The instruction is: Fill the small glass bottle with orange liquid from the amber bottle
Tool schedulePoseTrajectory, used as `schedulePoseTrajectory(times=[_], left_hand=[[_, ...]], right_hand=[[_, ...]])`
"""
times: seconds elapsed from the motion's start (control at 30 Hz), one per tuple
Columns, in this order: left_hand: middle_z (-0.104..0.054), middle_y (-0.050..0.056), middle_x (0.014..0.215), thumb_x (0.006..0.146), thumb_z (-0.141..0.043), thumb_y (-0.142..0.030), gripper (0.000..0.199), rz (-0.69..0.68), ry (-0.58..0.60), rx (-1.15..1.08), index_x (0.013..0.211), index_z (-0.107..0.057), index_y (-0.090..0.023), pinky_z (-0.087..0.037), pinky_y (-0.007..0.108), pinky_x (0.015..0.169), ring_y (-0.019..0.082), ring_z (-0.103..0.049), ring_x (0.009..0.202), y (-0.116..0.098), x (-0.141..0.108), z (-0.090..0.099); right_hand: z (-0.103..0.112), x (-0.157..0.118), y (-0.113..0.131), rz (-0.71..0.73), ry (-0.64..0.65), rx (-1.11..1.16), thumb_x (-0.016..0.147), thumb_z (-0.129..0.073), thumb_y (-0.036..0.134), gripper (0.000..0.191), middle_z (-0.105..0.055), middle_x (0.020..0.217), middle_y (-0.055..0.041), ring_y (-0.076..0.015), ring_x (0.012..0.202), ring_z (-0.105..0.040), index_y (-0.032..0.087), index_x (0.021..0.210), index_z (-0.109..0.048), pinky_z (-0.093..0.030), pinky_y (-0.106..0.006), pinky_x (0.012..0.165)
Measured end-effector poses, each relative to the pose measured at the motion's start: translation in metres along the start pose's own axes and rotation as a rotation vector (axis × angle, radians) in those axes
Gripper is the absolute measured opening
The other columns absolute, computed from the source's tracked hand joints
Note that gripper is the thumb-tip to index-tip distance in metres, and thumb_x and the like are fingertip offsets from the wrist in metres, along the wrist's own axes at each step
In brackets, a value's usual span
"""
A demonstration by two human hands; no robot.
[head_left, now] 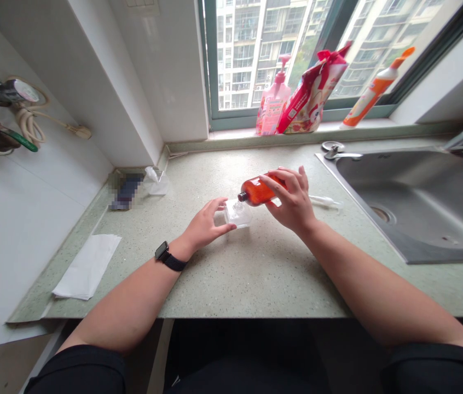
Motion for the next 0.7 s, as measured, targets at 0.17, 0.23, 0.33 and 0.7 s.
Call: schedulePoseTrajectory(times=[0.17, 0.23, 0.33, 0.7], left_hand=[[-0.064, 0.016, 0.147, 0.087, -0.089, -0.043, 0.073, 0.0, 0.0, 0.004, 0.148, -0.053, -0.025, -0.057, 0.057, 0.112, 0.032, -0.071, 0.126, 0.0, 0.0004, -0.0002], [-0.064, 0.016, 0.147, 0.087, -0.088, -0.043, 0.072, 0.002, 0.001, 0.006, 0.147, -0.053, -0.025, -0.057, 0.057, 0.112, 0.032, -0.071, 0.126, 0.0, 0.0004, -0.0002], [-0.064, 0.016, 0.147, 0.087, -0.088, -0.043, 0.072, 0.005, 0.004, 0.007, 0.148, -0.053, -0.025, -0.057, 0.057, 0.112, 0.032, -0.071, 0.126, 0.0001, 0.0003, -0.0001], [-0.063, 0.017, 0.148, 0.087, -0.088, -0.045, 0.073, 0.005, 0.007, 0.008, 0.148, -0.053, -0.024, -0.057, 0.057, 0.112, 0.033, -0.071, 0.126, 0.002, 0.0004, -0.0003]], right_hand=[[-0.0019, 0.0, -0.0013, -0.02, 0.033, 0.003, 0.083, -0.075, 0.013, 0.101, -0.062, 0.141, -0.004, -0.0362, 0.139, -0.057, 0.052, 0.165, -0.029, -0.028, -0.072, 0.13], [-0.0015, 0.0, -0.0011, -0.018, 0.025, 0.007, 0.084, -0.074, 0.013, 0.099, -0.063, 0.141, -0.0041, -0.0357, 0.138, -0.058, 0.051, 0.164, -0.031, -0.028, -0.071, 0.13], [-0.0016, -0.0002, -0.0016, -0.019, 0.021, 0.007, 0.084, -0.074, 0.012, 0.099, -0.062, 0.141, -0.0039, -0.0354, 0.138, -0.057, 0.051, 0.164, -0.032, -0.029, -0.07, 0.13], [0.0001, 0.0004, -0.0006, 0.0, 0.001, 0.005, 0.086, -0.075, 0.014, 0.094, -0.063, 0.14, -0.0048, -0.0343, 0.137, -0.058, 0.049, 0.164, -0.034, -0.03, -0.07, 0.13]])
Point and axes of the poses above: each hand's wrist, its own x-axis towards the middle knuckle, its own z-axis out of the back of the hand, y = z × x, the point moved 6 cm from there along x, towards the middle knuckle
